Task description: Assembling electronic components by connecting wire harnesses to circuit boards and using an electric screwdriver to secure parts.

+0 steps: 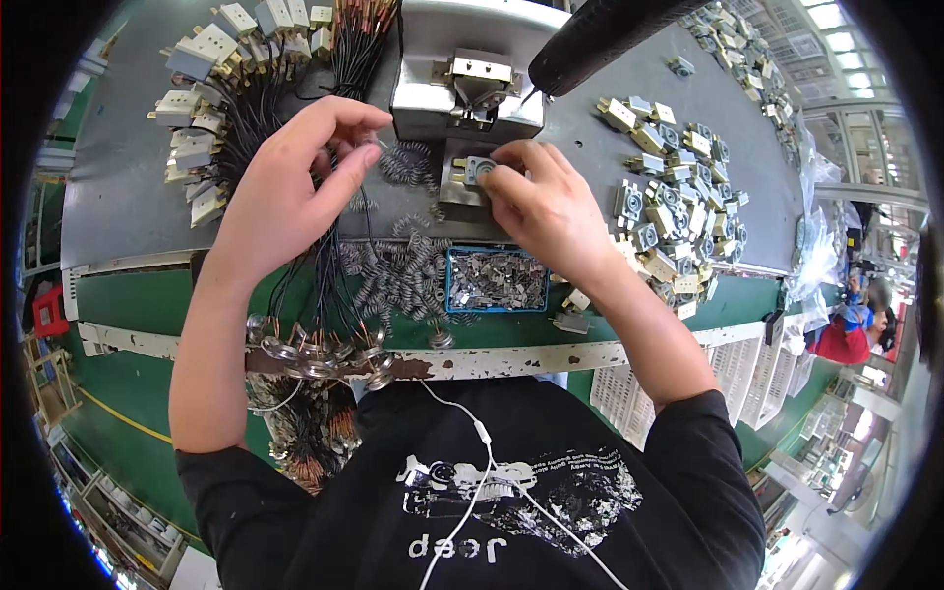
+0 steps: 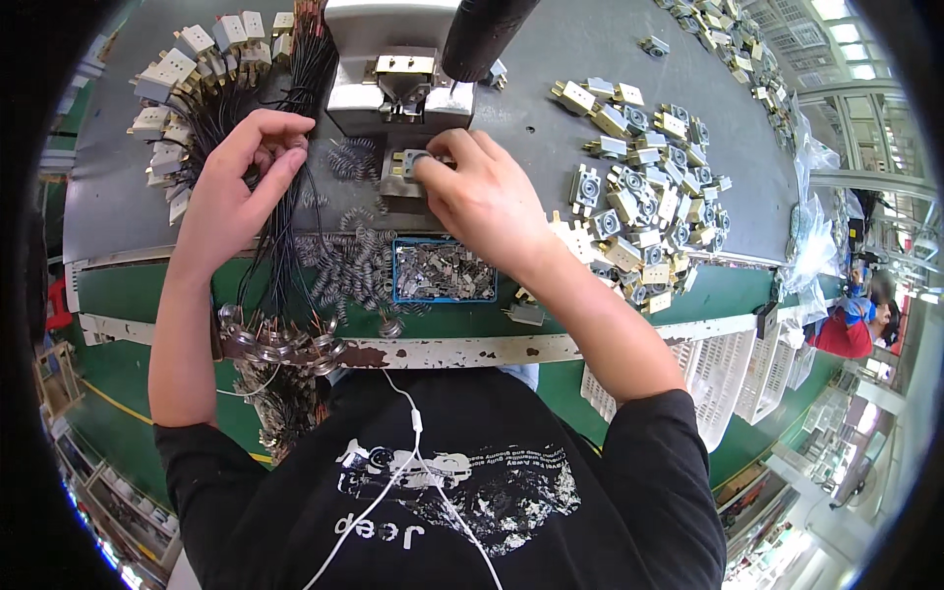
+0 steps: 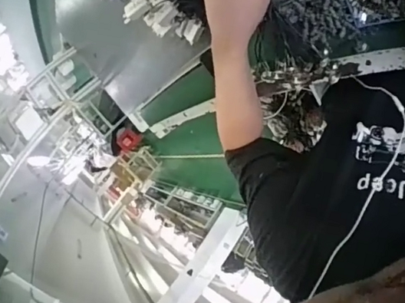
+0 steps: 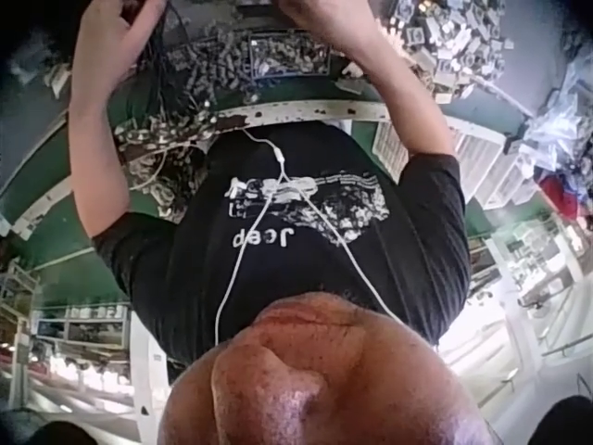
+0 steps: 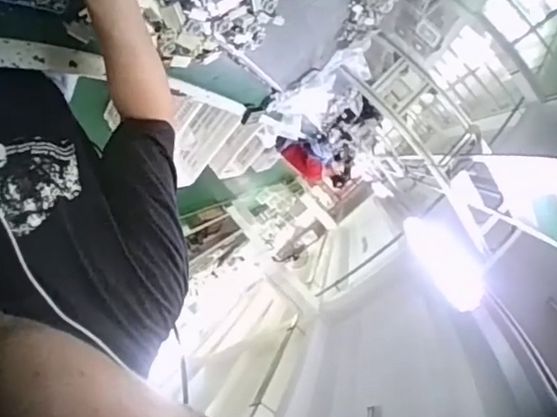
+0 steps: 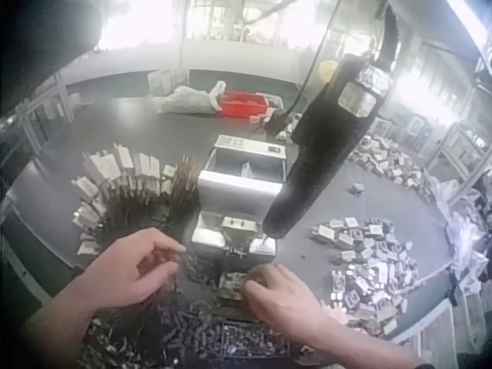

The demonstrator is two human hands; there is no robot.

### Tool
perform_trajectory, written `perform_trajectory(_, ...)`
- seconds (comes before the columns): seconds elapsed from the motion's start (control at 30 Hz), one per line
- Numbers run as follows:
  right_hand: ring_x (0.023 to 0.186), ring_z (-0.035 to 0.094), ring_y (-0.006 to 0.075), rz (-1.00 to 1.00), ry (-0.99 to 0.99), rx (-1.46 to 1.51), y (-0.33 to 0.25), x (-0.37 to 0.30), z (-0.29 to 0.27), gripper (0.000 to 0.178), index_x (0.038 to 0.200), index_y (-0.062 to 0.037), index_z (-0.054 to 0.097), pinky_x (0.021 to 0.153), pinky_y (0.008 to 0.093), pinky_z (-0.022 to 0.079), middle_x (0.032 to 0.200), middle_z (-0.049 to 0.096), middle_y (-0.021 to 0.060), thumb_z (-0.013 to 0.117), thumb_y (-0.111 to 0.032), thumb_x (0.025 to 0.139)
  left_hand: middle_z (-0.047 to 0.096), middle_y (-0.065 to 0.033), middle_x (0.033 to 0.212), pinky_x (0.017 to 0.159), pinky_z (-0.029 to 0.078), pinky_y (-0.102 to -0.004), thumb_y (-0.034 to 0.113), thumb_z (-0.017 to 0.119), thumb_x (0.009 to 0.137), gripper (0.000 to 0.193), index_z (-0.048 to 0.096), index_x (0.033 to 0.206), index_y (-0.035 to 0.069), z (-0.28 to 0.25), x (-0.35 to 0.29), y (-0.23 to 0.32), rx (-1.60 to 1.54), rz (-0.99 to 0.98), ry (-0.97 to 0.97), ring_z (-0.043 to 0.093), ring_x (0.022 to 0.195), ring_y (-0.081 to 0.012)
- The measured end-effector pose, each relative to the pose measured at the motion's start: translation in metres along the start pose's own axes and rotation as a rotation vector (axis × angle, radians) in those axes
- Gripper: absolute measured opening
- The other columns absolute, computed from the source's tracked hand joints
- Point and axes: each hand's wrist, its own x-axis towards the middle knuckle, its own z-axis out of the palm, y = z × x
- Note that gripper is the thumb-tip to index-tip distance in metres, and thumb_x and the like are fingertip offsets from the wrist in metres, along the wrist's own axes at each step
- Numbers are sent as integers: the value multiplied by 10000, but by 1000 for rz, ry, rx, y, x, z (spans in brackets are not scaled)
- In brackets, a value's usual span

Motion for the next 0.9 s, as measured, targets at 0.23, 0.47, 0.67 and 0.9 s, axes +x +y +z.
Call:
perform_trajectory(0.23,820,642,268,14,-141,81,-62,-24,1,139,948,-86,668,725,403,518,884,607,75,751,-136,848,625,-30,952,686,460,-264,49,654,970,234,675,1203,53,-2,2,1,81,93,6,589,832,-108)
perform_trajectory(0.47,768,649,333,123,-244,137,-87,-23,16,182,970,-56,563,666,445,531,815,586,131,676,-193,931,621,-40,981,712,466,-255,23,638,973,225,689,1190,52,-10,8,7,93,119,72,593,838,-113)
perform_trajectory(0.67,604,663,315,280,-274,228,-30,16,-47,150,1069,-71,696,580,389,521,651,646,155,672,-173,962,639,-100,1061,789,528,-344,20,640,965,150,692,1105,29,4,14,12,252,268,-71,657,897,-256)
perform_trajectory(0.9,695,616,71,831,-586,1222,-16,-6,-37,326,1256,2,666,650,243,491,782,689,14,601,-258,1071,671,-106,1003,826,550,-373,58,661,960,161,658,1120,42,2,33,-13,348,164,-41,686,913,-278)
